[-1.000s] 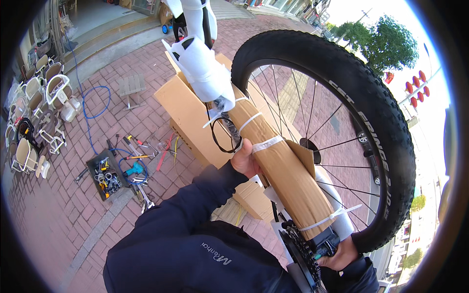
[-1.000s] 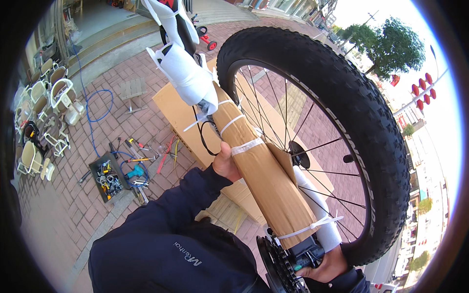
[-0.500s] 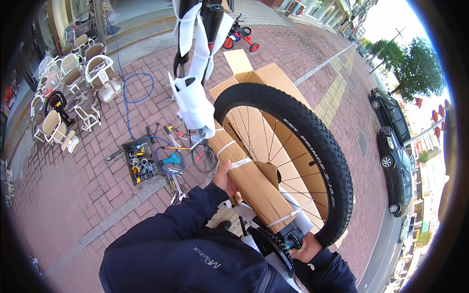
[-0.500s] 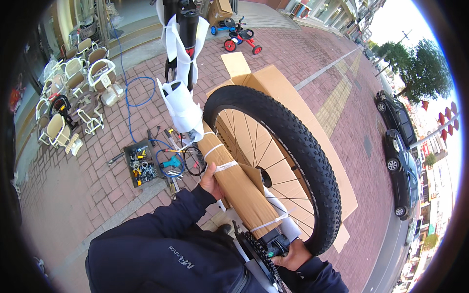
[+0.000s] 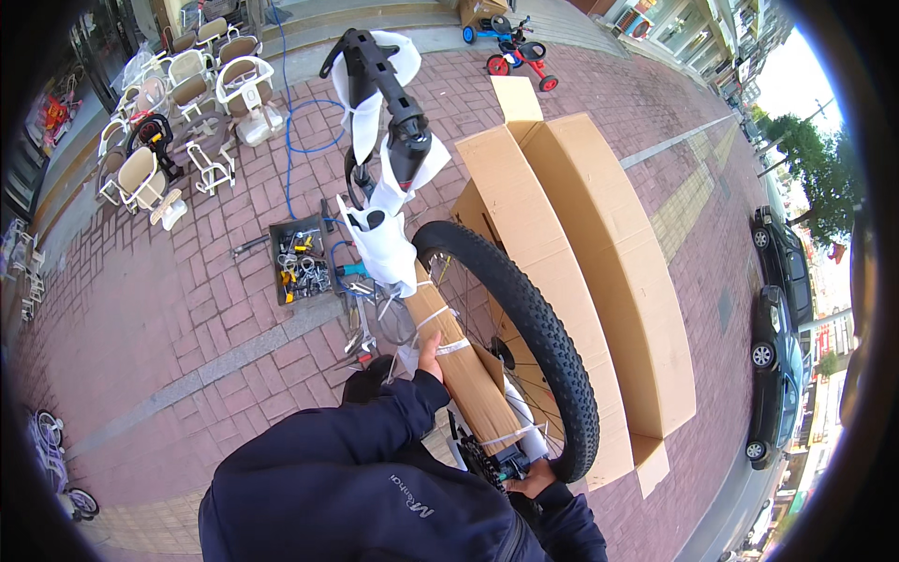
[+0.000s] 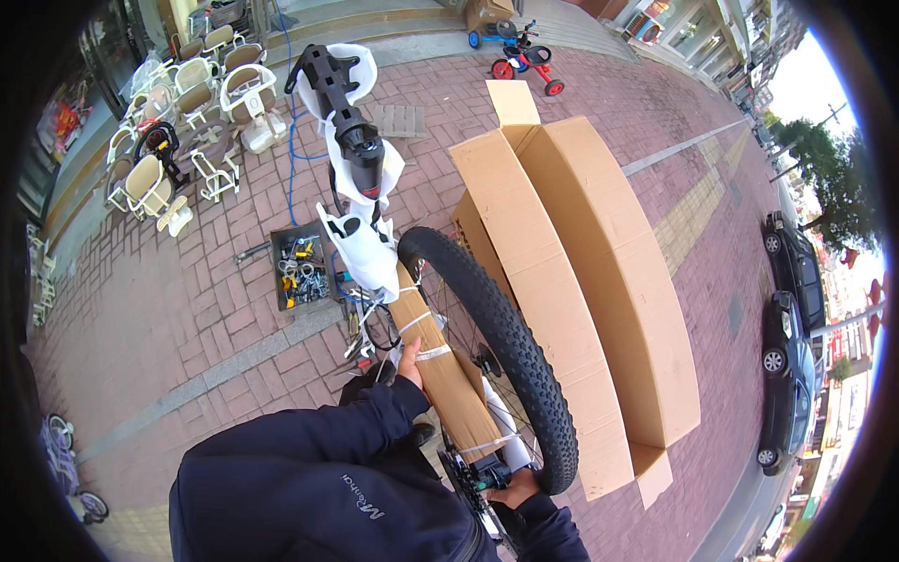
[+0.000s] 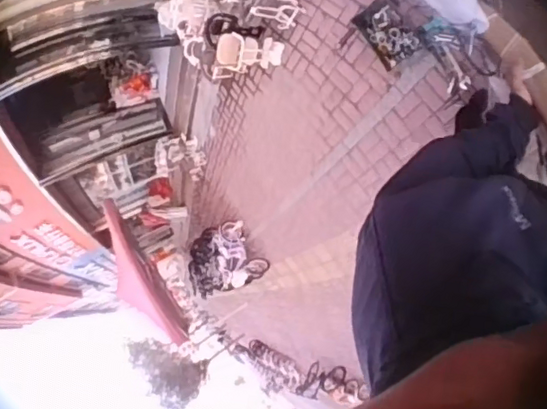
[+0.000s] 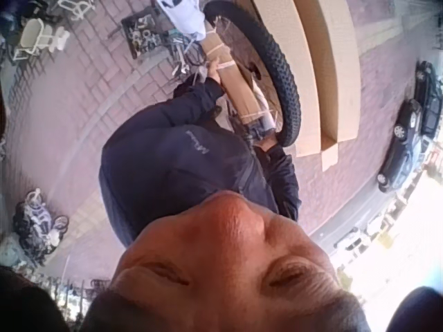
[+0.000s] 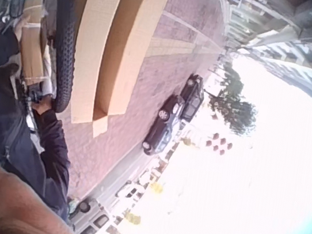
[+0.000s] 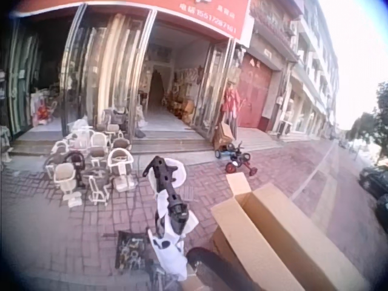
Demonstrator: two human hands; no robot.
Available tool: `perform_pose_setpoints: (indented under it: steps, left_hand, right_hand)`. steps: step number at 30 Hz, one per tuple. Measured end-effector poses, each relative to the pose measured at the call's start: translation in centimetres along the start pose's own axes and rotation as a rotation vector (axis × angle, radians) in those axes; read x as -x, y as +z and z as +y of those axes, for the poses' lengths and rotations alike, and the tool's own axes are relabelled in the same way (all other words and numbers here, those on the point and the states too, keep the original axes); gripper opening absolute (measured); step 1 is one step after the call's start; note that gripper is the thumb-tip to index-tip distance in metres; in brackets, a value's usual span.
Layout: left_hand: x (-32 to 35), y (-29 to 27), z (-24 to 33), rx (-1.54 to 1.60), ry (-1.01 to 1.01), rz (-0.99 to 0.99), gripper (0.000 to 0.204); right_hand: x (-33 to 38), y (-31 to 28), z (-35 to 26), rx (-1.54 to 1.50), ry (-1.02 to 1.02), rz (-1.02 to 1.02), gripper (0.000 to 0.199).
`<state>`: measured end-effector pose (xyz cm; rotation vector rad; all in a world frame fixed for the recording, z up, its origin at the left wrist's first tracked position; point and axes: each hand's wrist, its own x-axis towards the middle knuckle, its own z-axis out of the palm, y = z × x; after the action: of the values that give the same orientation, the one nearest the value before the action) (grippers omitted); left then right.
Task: The person assembles a bicycle by attaching the handlebar and adjusting components, then moves the bike and unpacks a second bicycle from a cardboard box using a box cutter and pliers.
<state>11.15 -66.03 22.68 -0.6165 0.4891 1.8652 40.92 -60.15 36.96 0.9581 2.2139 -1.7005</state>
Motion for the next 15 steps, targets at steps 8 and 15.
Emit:
perform_pose_setpoints:
  steps: [8,15]
  left_hand:
    - [1.1,-6.6,-1.2,0.051,0.158,0.170,0.054]
    - [2.7,-6.0,-0.2,-0.001,0.160,0.307,0.056]
  right_hand:
    - [-0.6,1.6,7.5,0.113,0.290,-0.159,0.088]
    - [-1.8,2.0,3.6,-0.197,-0.072,0.034,0.091]
